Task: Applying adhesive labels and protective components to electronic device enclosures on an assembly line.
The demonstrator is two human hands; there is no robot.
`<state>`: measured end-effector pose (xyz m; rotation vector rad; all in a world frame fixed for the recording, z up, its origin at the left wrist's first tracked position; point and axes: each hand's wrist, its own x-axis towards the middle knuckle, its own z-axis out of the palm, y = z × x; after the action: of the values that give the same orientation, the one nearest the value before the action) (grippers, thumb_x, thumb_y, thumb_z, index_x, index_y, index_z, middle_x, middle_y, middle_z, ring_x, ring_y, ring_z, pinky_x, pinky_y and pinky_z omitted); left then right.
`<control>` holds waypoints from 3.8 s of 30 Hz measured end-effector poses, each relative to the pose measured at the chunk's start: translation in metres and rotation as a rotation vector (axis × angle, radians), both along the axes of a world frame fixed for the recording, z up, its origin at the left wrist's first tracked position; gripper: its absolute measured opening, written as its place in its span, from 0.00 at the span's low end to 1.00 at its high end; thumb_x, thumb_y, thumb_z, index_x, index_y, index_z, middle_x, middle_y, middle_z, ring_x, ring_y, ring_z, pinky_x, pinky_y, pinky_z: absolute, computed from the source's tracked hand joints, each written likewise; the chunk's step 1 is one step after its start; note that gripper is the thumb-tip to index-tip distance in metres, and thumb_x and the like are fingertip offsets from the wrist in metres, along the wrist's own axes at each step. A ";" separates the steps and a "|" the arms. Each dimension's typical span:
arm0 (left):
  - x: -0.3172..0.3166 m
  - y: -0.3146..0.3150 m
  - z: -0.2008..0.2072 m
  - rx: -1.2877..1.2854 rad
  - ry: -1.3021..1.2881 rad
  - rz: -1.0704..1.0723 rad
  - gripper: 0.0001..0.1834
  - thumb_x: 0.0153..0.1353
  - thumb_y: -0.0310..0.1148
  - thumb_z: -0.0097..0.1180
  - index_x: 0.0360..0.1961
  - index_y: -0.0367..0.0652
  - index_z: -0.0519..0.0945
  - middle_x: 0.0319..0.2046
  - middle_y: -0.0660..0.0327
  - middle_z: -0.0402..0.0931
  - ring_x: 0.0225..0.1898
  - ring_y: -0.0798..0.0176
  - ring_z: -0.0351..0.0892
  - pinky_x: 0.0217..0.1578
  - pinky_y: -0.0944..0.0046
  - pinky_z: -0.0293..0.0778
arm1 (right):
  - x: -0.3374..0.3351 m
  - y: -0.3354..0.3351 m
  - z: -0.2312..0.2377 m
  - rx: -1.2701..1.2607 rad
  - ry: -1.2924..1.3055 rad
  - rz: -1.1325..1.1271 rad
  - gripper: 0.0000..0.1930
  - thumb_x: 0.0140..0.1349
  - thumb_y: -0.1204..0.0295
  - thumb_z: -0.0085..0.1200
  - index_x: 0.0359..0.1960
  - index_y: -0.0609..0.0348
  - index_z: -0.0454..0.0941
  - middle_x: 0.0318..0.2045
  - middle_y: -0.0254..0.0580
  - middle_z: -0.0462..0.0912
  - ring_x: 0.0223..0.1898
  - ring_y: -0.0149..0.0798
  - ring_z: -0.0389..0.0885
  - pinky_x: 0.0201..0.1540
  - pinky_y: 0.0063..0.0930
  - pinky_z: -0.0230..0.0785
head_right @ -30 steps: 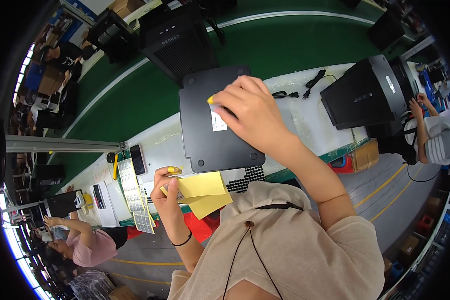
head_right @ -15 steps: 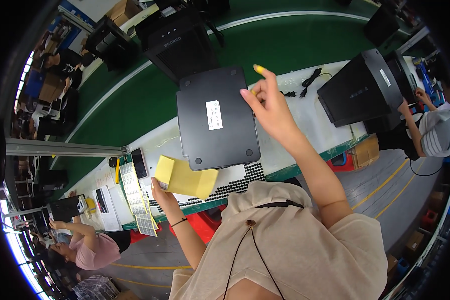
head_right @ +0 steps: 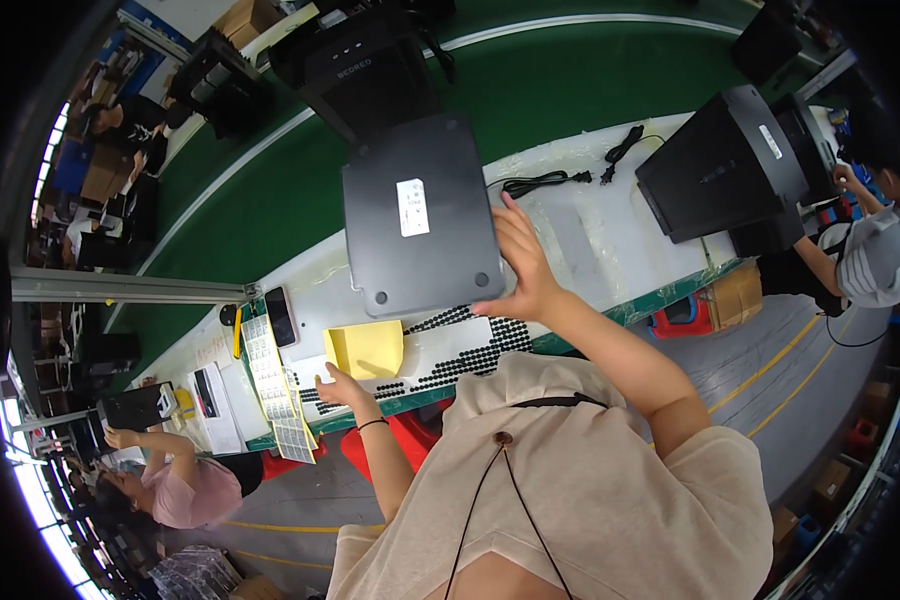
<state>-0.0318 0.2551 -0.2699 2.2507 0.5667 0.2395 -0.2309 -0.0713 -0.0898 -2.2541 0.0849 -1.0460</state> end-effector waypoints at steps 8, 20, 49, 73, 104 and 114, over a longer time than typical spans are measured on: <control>-0.012 -0.004 0.009 -0.058 -0.126 -0.190 0.22 0.58 0.31 0.57 0.53 0.33 0.70 0.54 0.43 0.60 0.57 0.45 0.59 0.58 0.51 0.60 | 0.046 -0.003 0.041 0.349 -0.134 -0.037 0.42 0.55 0.40 0.55 0.54 0.74 0.70 0.52 0.53 0.75 0.58 0.47 0.70 0.64 0.40 0.53; -0.029 0.012 -0.001 -0.066 -0.190 -0.278 0.13 0.56 0.22 0.53 0.43 0.32 0.73 0.45 0.46 0.67 0.51 0.45 0.66 0.56 0.52 0.61 | 0.040 -0.054 0.041 1.414 -0.107 -0.142 0.31 0.64 0.46 0.49 0.54 0.64 0.73 0.49 0.44 0.79 0.50 0.37 0.78 0.54 0.29 0.70; 0.306 0.059 -0.032 0.765 -0.070 -0.530 0.14 0.53 0.29 0.54 0.41 0.42 0.83 0.41 0.51 0.79 0.42 0.45 0.78 0.43 0.51 0.74 | 0.112 -0.141 -0.044 1.533 0.221 -0.341 0.36 0.63 0.40 0.45 0.57 0.61 0.72 0.49 0.42 0.78 0.49 0.36 0.77 0.49 0.26 0.71; 0.342 0.037 -0.030 0.662 -0.015 -0.447 0.05 0.49 0.21 0.53 0.27 0.33 0.80 0.27 0.44 0.80 0.33 0.40 0.80 0.34 0.50 0.75 | 0.112 -0.143 -0.052 1.575 0.150 -0.459 0.34 0.63 0.43 0.48 0.58 0.59 0.71 0.47 0.41 0.78 0.47 0.35 0.79 0.49 0.26 0.73; 0.333 0.032 -0.044 0.421 -0.161 -0.271 0.07 0.52 0.24 0.56 0.31 0.31 0.81 0.30 0.47 0.82 0.32 0.46 0.82 0.36 0.57 0.76 | 0.124 -0.138 -0.042 1.544 0.211 -0.622 0.38 0.60 0.38 0.48 0.57 0.62 0.71 0.47 0.44 0.78 0.46 0.37 0.78 0.48 0.27 0.72; 0.318 0.003 -0.035 0.493 -0.207 -0.305 0.07 0.52 0.21 0.54 0.33 0.34 0.80 0.30 0.48 0.82 0.32 0.46 0.81 0.35 0.54 0.75 | 0.120 -0.141 -0.046 1.542 0.240 -0.657 0.39 0.59 0.37 0.47 0.57 0.62 0.71 0.46 0.44 0.78 0.45 0.37 0.79 0.47 0.28 0.73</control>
<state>0.2860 0.2586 -0.3050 2.7013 0.0470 0.4922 -0.1108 -0.2119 -0.1357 -0.8583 1.2952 -0.5486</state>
